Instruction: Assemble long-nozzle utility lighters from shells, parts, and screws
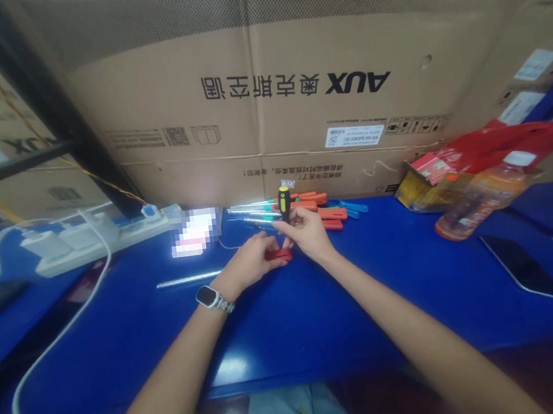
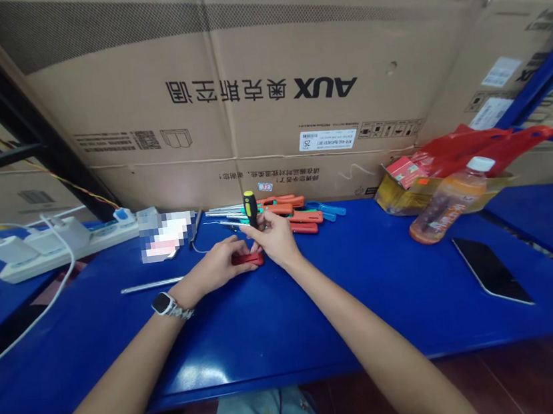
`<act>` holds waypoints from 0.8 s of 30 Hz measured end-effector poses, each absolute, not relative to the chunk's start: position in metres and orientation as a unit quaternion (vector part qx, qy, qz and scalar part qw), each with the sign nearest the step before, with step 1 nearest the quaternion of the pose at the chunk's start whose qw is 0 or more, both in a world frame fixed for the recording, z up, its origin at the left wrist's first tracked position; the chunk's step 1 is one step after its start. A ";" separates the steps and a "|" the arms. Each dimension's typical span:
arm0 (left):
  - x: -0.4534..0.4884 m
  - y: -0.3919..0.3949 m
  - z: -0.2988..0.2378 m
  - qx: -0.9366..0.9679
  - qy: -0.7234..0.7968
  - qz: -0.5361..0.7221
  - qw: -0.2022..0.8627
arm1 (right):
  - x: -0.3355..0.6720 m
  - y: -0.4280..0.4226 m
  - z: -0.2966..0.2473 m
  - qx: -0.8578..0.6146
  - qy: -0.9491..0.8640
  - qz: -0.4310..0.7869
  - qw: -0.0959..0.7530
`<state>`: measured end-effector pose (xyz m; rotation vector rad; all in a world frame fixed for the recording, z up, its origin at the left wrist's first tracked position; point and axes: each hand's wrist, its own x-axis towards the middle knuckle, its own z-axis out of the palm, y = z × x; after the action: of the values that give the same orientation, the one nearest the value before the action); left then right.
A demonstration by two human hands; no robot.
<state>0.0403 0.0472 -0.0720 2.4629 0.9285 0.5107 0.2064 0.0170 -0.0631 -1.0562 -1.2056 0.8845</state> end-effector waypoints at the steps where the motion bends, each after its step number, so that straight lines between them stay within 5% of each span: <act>1: 0.041 0.047 -0.072 0.894 0.338 0.185 0.230 | 0.204 0.016 -0.064 -0.460 -0.517 0.370 0.620; 12: 0.041 0.047 -0.074 0.898 0.322 0.197 0.224 | 0.217 -0.002 -0.064 -0.406 -0.622 0.376 0.554; 24: 0.042 0.044 -0.068 0.890 0.342 0.192 0.230 | 0.213 0.005 -0.070 -0.481 -0.519 0.314 0.633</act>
<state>0.0424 0.0436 -0.0682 2.4494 0.9417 0.5292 0.2129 0.0050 -0.0702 -1.1001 -1.1878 0.7186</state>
